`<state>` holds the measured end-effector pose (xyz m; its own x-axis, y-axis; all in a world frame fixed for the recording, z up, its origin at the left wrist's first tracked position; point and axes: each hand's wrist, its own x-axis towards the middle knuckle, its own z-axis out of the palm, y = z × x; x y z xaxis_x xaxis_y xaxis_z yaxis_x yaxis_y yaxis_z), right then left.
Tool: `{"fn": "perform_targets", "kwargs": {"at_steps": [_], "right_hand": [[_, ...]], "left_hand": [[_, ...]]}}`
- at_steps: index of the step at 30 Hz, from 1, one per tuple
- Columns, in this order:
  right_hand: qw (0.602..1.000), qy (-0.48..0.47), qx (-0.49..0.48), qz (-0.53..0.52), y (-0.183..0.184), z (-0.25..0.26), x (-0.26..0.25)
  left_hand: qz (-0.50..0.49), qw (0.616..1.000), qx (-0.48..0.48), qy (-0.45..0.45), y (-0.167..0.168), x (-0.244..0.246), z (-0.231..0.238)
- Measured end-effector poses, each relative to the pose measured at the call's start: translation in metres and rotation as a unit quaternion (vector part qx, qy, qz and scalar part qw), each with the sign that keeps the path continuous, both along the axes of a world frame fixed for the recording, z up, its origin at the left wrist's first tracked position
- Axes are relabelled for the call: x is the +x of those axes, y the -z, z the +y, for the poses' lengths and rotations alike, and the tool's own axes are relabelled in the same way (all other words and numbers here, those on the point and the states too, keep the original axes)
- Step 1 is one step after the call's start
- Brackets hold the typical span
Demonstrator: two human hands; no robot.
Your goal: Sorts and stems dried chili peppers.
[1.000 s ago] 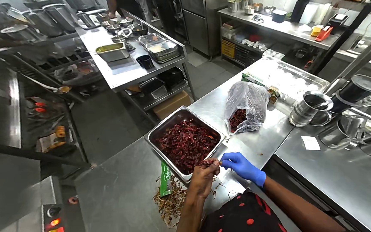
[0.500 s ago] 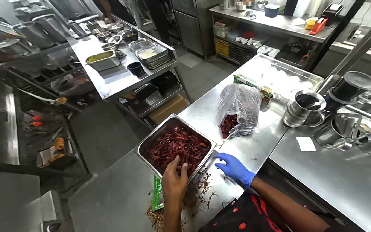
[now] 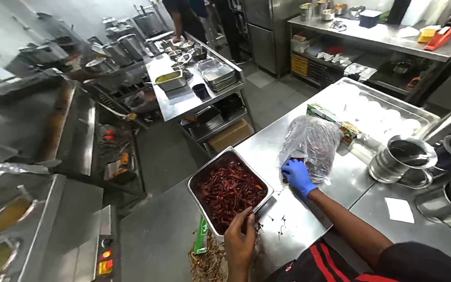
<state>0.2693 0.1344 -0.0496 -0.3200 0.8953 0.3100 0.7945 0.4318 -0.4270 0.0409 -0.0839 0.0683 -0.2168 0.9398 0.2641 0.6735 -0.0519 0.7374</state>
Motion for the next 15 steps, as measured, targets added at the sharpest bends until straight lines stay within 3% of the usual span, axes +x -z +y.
{"fn": "perform_targets", "kwargs": {"at_steps": [3, 5, 8, 11, 15], "right_hand": [[0.976, -0.010, -0.015, 0.218, -0.022, -0.024, 0.023], [0.932, 0.020, -0.113, 0.342, -0.037, -0.032, 0.034], [0.833, 0.041, -0.300, 0.463, -0.062, -0.043, 0.049], [0.704, 0.033, -0.406, 0.582, -0.054, -0.039, 0.055], [0.632, -0.045, -0.465, 0.618, -0.075, -0.065, 0.059]], "left_hand": [[-0.034, 0.999, 0.000, -0.014, 0.000, 0.014, -0.004], [-0.078, 0.997, -0.015, 0.006, 0.005, 0.022, -0.001], [-0.121, 0.991, -0.037, 0.036, 0.007, 0.041, 0.010], [-0.218, 0.971, -0.064, 0.080, 0.006, 0.062, 0.029], [-0.294, 0.950, -0.076, 0.074, 0.009, 0.088, 0.046]]}}
